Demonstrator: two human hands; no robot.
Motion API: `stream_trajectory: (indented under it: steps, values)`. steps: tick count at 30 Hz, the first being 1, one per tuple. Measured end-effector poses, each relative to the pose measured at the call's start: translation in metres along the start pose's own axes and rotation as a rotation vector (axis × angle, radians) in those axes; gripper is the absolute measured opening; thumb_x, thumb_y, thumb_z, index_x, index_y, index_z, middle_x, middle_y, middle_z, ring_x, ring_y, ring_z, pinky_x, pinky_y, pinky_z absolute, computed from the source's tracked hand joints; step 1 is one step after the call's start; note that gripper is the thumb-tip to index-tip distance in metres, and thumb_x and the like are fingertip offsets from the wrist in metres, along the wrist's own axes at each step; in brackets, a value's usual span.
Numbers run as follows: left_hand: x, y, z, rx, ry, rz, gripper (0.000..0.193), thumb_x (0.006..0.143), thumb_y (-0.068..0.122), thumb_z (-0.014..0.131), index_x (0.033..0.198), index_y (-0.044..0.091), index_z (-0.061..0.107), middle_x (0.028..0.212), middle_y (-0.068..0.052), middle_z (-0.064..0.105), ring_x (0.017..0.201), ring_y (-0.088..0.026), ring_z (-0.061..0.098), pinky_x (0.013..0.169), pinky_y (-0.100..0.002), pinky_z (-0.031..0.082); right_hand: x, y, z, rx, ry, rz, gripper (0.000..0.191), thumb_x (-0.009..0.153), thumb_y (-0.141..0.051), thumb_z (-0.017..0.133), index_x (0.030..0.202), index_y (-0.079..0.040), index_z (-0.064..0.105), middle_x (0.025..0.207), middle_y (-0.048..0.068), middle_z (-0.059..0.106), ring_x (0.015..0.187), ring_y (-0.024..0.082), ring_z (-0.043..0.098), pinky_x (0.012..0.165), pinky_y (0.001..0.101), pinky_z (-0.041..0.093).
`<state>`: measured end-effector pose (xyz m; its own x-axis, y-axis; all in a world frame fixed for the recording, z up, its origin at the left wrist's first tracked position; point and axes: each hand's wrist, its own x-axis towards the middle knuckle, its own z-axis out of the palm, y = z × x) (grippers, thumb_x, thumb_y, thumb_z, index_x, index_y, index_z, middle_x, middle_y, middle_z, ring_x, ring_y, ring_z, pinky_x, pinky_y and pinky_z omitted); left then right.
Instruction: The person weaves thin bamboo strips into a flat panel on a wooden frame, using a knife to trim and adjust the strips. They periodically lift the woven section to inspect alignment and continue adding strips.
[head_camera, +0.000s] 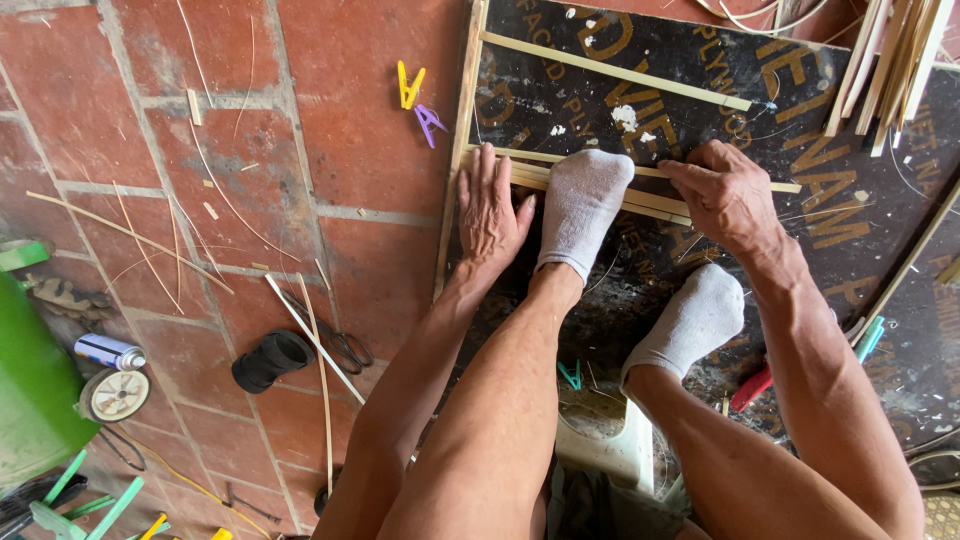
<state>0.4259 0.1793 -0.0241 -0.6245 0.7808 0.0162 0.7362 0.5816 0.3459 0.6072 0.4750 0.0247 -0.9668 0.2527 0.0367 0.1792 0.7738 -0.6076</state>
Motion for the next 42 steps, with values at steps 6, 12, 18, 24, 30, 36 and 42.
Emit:
stream_trajectory:
  steps: [6,12,18,24,30,36,42]
  values:
    - [-0.008,-0.002,0.004,0.012,-0.027,-0.028,0.094,0.096,0.038,0.074,0.160,-0.002,0.019,0.168,-0.024,0.021,0.158,-0.043,0.018,0.130,-0.059,0.013,-0.016,-0.010,0.015,-0.169,0.130,0.065,0.015,0.098,-0.016,0.079,0.113,-0.014,0.078,0.105,0.001,0.063,0.098,0.021,0.055,0.090,0.0402,0.040]
    - [-0.016,0.003,0.004,0.009,-0.068,-0.052,0.092,0.099,0.039,0.071,0.161,-0.005,0.018,0.168,-0.027,0.018,0.158,-0.044,0.015,0.128,-0.060,0.013,-0.036,-0.014,0.026,-0.172,0.186,0.065,0.006,0.096,-0.017,0.080,0.100,-0.015,0.076,0.102,-0.003,0.063,0.096,0.019,0.055,0.092,0.0403,0.037]
    - [-0.016,0.009,0.004,0.037,-0.071,-0.033,0.088,0.099,0.039,0.070,0.160,-0.004,0.024,0.169,-0.026,0.018,0.158,-0.044,0.016,0.128,-0.061,0.015,-0.045,-0.013,0.023,-0.153,0.203,0.020,0.006,0.096,-0.016,0.081,0.100,-0.016,0.076,0.100,-0.003,0.062,0.093,0.018,0.053,0.091,0.0406,0.036]
    - [-0.017,0.014,0.003,0.057,-0.094,-0.035,0.084,0.097,0.036,0.073,0.158,-0.004,0.031,0.168,-0.025,0.021,0.156,-0.045,0.020,0.127,-0.062,0.019,-0.044,-0.020,0.012,-0.180,0.215,0.012,0.008,0.095,-0.017,0.082,0.100,-0.017,0.076,0.100,-0.002,0.060,0.093,0.019,0.053,0.091,0.0419,0.036]
    - [-0.024,0.019,0.000,0.151,-0.103,0.006,0.082,0.098,0.035,0.075,0.157,-0.007,0.035,0.168,-0.026,0.024,0.156,-0.046,0.022,0.126,-0.062,0.019,-0.079,0.002,-0.022,-0.071,0.392,0.128,0.015,0.087,-0.003,0.076,0.100,-0.011,0.075,0.097,0.004,0.064,0.092,0.025,0.059,0.082,0.0431,0.042]
    - [-0.030,0.027,-0.001,0.116,-0.112,0.003,0.080,0.102,0.033,0.072,0.160,-0.005,0.033,0.170,-0.027,0.023,0.159,-0.045,0.020,0.128,-0.062,0.019,-0.154,0.092,-0.124,-0.304,0.749,0.498,0.009,0.097,0.008,0.073,0.098,-0.001,0.076,0.094,0.009,0.073,0.084,0.021,0.070,0.070,0.0356,0.057]
    - [-0.021,0.065,-0.008,-0.002,-0.027,-0.053,0.076,0.094,0.025,0.076,0.156,0.000,0.041,0.166,-0.026,0.028,0.157,-0.045,0.022,0.124,-0.062,0.019,-0.128,0.128,-0.174,-0.532,0.172,0.882,0.005,0.099,0.001,0.061,0.099,0.002,0.066,0.075,0.015,0.066,0.062,0.027,0.065,0.054,0.0412,0.052]
